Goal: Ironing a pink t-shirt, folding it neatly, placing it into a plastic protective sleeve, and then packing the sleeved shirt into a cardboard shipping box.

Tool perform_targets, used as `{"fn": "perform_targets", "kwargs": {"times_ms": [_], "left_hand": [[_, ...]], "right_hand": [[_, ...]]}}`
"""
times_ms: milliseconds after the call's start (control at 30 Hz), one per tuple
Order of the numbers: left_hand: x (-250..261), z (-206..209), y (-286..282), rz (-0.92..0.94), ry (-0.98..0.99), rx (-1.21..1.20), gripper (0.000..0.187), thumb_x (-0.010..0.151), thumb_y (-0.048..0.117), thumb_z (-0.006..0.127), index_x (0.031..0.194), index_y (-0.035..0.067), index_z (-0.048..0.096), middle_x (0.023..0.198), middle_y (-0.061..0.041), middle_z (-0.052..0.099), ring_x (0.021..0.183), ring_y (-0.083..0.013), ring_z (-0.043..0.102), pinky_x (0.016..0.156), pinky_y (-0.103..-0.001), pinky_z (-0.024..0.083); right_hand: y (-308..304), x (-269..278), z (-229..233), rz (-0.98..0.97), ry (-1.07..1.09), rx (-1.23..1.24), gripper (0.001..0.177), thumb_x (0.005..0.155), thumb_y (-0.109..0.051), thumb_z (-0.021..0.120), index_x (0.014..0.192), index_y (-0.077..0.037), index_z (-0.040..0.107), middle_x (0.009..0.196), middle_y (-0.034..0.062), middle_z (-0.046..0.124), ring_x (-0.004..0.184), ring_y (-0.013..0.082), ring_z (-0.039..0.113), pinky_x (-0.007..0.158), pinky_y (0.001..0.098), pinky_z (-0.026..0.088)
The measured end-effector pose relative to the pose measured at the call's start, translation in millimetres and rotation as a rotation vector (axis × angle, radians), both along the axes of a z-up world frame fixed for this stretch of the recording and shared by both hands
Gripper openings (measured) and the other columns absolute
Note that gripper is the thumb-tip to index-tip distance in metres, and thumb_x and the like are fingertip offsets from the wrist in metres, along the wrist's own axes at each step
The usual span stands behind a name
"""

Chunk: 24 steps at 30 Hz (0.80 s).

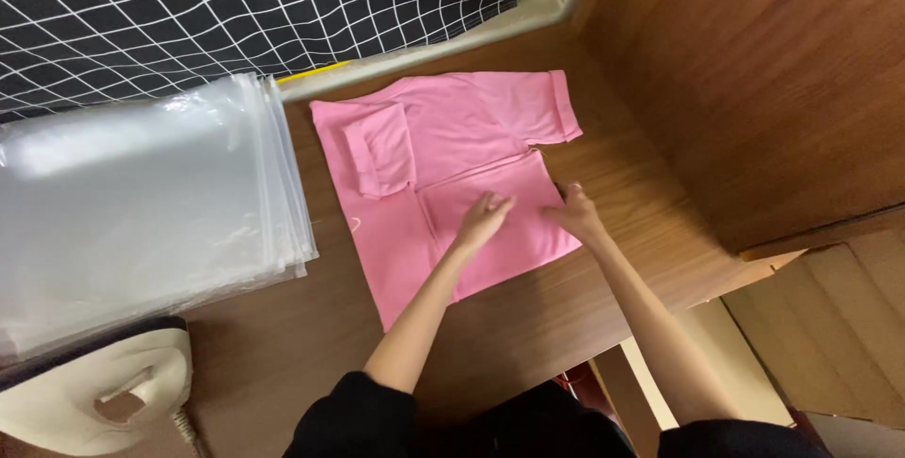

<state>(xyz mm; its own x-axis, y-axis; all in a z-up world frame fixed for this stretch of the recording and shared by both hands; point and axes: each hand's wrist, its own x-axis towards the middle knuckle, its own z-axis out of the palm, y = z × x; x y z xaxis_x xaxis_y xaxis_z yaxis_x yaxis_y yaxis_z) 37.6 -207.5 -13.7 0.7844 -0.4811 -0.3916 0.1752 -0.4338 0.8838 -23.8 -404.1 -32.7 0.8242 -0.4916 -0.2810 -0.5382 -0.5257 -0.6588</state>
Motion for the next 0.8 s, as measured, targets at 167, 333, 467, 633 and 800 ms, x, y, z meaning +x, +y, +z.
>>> {"fn": "perform_targets", "kwargs": {"times_ms": [167,333,467,633,800], "left_hand": [[-0.3,21.8,-31.7,0.160,0.303,-0.202,0.065,0.069,0.056,0.066,0.106,0.006,0.048,0.094,-0.017,0.055,0.071,-0.0287,0.064,0.049,-0.041,0.055],[14.0,10.6,-40.7,0.128,0.135,-0.121,0.080,0.070,0.051,0.062,0.120,-0.008,0.042,0.111,-0.032,0.050,0.099,-0.0430,0.054,0.072,-0.050,0.049],[28.0,-26.4,-47.2,0.146,-0.243,0.117,0.047,0.066,0.036,0.059,0.101,0.005,0.053,0.102,-0.019,0.059,0.102,-0.0364,0.054,0.086,-0.045,0.044],[24.5,-13.7,-56.8,0.222,-0.400,0.130,0.038,0.072,0.028,0.054,0.103,0.006,0.050,0.094,-0.024,0.060,0.091,-0.0423,0.056,0.076,-0.052,0.044],[25.8,-28.8,-65.2,0.232,-0.491,0.191,0.036,0.080,0.016,0.048,0.112,0.001,0.051,0.097,-0.028,0.059,0.090,-0.0433,0.057,0.075,-0.051,0.045]], "right_hand": [[36.7,5.7,72.1,0.238,0.058,0.087,0.059,0.063,-0.040,0.068,0.107,-0.004,0.055,0.106,0.0214,0.058,0.103,0.0359,0.054,0.086,0.0461,0.044],[41.7,8.9,109.6,0.488,0.194,0.627,0.044,0.079,-0.036,0.056,0.110,-0.006,0.051,0.097,0.0050,0.060,0.078,0.0089,0.057,0.061,0.0181,0.048],[-3.5,22.0,60.3,0.001,-0.082,0.883,0.036,0.084,-0.017,0.053,0.115,0.001,0.048,0.113,0.0200,0.055,0.107,0.0268,0.053,0.092,0.0408,0.040],[-22.6,45.0,18.3,-0.205,-0.382,1.425,0.049,0.089,-0.016,0.042,0.133,-0.001,0.026,0.140,0.0165,0.026,0.131,0.0288,0.023,0.107,0.0404,0.019],[-6.4,85.5,11.0,-0.297,-0.617,1.597,0.056,0.092,-0.025,0.046,0.136,-0.003,0.020,0.145,0.0077,0.010,0.135,0.0236,0.009,0.111,0.0375,0.010]]}}
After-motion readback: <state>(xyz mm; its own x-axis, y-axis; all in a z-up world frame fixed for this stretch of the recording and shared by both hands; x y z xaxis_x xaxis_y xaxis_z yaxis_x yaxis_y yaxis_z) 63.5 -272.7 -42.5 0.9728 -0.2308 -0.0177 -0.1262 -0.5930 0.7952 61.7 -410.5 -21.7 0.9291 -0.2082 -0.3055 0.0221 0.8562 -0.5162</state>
